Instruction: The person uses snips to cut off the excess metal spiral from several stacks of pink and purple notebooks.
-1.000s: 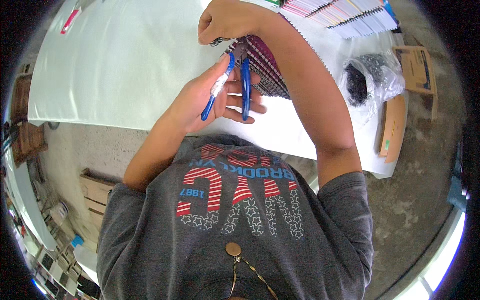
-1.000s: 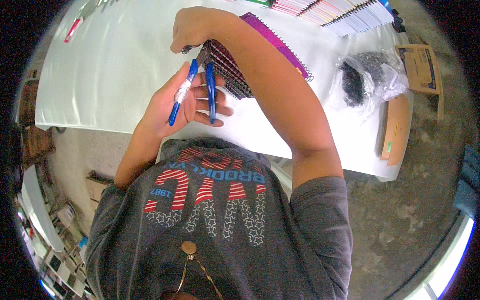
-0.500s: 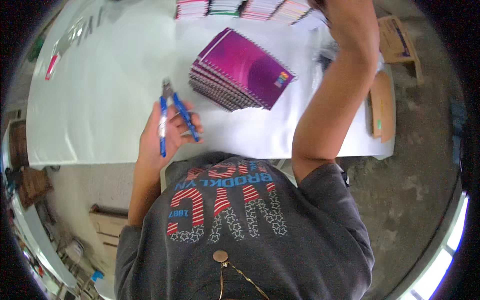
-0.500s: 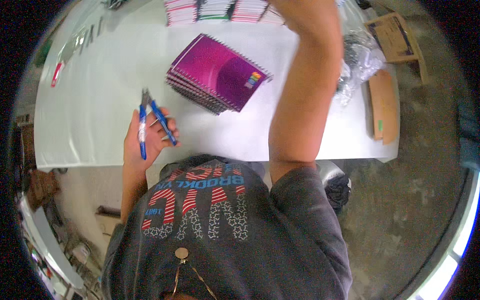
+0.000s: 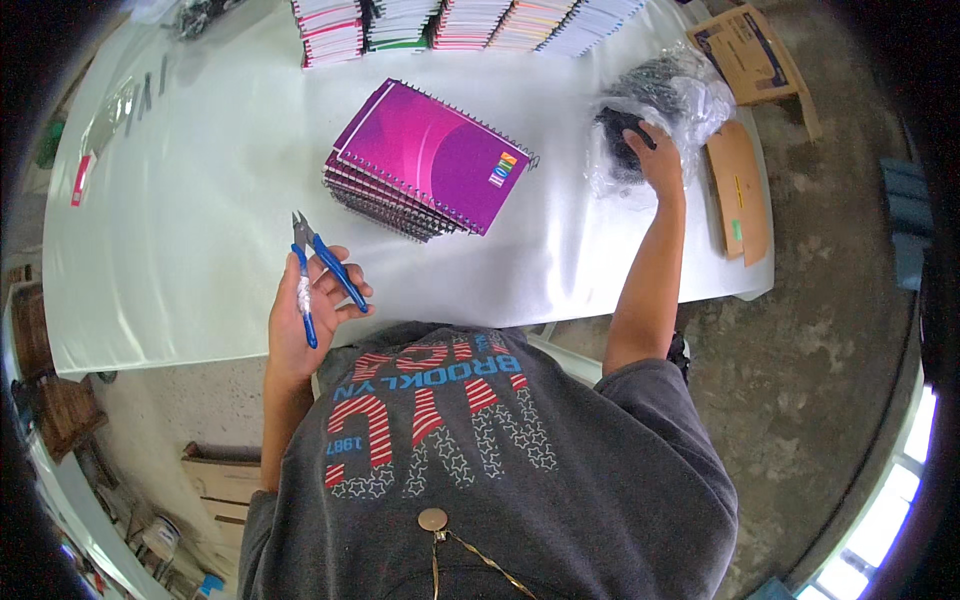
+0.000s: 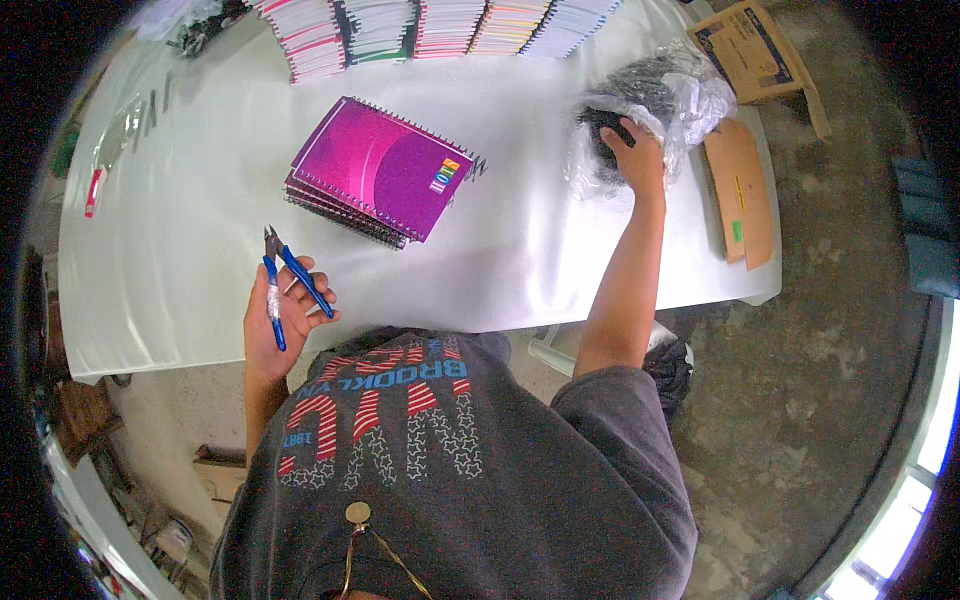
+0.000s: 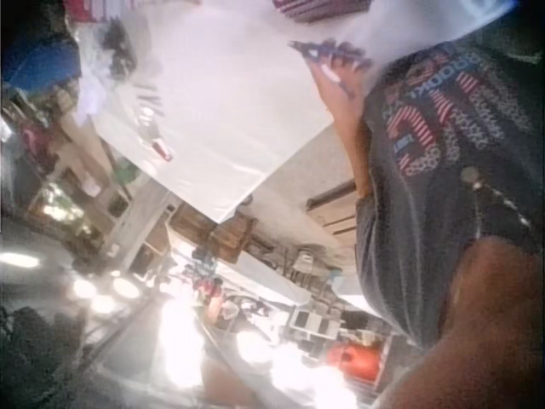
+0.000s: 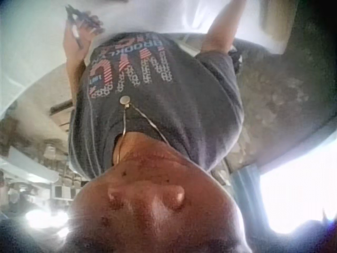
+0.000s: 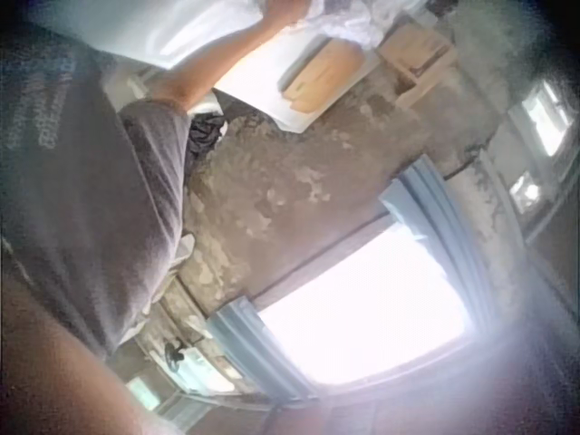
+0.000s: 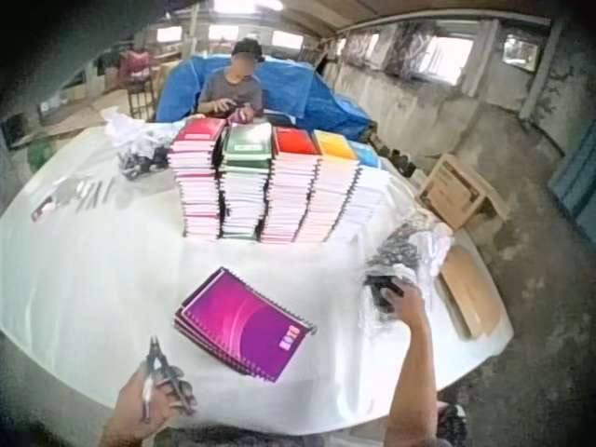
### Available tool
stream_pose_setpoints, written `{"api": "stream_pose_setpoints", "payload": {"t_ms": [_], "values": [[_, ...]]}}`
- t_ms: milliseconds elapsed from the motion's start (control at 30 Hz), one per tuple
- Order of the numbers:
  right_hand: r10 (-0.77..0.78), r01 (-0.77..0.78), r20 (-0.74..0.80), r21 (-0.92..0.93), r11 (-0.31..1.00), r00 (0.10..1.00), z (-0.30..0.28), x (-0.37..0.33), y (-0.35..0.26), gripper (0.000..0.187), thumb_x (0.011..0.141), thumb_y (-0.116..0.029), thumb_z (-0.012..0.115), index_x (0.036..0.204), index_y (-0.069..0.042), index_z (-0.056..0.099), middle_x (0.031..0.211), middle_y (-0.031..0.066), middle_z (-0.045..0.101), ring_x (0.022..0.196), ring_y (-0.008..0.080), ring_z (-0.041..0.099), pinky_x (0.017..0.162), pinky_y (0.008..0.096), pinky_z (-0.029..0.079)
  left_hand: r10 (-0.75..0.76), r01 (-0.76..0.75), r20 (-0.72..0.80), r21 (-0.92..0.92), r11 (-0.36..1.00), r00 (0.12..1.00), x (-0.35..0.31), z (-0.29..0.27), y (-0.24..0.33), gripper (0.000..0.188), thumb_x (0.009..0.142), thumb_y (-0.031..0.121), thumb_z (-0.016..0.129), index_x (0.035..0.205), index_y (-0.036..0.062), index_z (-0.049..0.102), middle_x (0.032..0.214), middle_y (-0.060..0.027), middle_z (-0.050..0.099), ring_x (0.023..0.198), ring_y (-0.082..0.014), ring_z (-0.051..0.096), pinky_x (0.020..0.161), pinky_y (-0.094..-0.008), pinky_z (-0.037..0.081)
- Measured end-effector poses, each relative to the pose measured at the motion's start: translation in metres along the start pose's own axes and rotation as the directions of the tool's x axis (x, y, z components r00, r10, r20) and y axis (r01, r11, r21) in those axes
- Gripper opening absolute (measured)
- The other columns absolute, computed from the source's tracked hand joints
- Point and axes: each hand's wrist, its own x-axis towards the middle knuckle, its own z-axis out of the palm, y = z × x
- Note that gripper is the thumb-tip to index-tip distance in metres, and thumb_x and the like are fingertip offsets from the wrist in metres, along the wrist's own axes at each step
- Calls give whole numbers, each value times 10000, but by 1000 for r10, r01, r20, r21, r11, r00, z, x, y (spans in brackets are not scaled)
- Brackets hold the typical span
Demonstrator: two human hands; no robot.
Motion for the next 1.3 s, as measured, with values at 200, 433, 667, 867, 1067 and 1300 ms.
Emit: {"api": "stream_pose_setpoints", "payload": {"t_ms": [200, 433, 667, 867, 1067, 1300], "values": [[-95, 11, 120, 565, 825, 988, -82, -27, -162, 253, 842, -185, 638, 1046, -38, 667, 1015, 97, 672, 922, 168, 600, 834, 283, 448, 42, -39, 186, -21, 999, 982, 0, 11, 4, 589, 960, 512, 218, 1153, 19, 476, 932, -130, 577, 882, -258, 586, 767, -410, 481], [-768, 684, 91, 397, 612, 634, -37, -76, -285, 427, 770, -321, 676, 1156, -146, 620, 1303, 107, 511, 1256, 371, 390, 1042, 493, 261, 33, -5, 347, -82, 997, 937, 9, 36, 20, 646, 948, 547, 201, 1169, 11, 487, 958, -139, 597, 906, -273, 604, 774, -403, 486], [-715, 608, 240, 393, 690, 657, -18, -75, -286, 426, 828, -321, 623, 1237, -221, 561, 1354, 60, 470, 1318, 380, 298, 1054, 551, 177, -83, 135, 423, -94, 986, 902, 22, 33, 22, 665, 934, 568, 224, 1181, 6, 479, 995, -163, 580, 981, -328, 588, 789, -449, 492], [-697, 574, 243, 420, 703, 675, -17, -74, -287, 392, 841, -298, 609, 1223, -220, 574, 1337, 54, 489, 1307, 383, 314, 1052, 549, 180, -149, 269, 485, -186, 945, 862, 22, 25, 36, 574, 943, 538, 280, 1058, 30, 521, 793, -90, 573, 672, -230, 566, 636, -388, 493], [-701, 604, 220, 375, 703, 679, -20, -77, -291, 495, 750, -317, 689, 1224, -240, 569, 1340, 41, 486, 1306, 380, 318, 1051, 551, 199, 216, -55, -25, 933, 355, 976, 7, 50, 47, 497, 946, 479, 362, 1066, 27, 527, 757, -67, 581, 647, -198, 550, 576, -315, 428], [-695, 596, 220, 380, 707, 684, -17, -76, -288, 539, 710, -281, 720, 1225, -248, 563, 1333, 28, 492, 1302, 372, 330, 1054, 543, 207, -170, 205, 382, -54, 977, 908, 15, 18, 38, 607, 934, 543, 293, 1188, 20, 467, 988, -176, 601, 935, -314, 618, 714, -449, 524]]}}
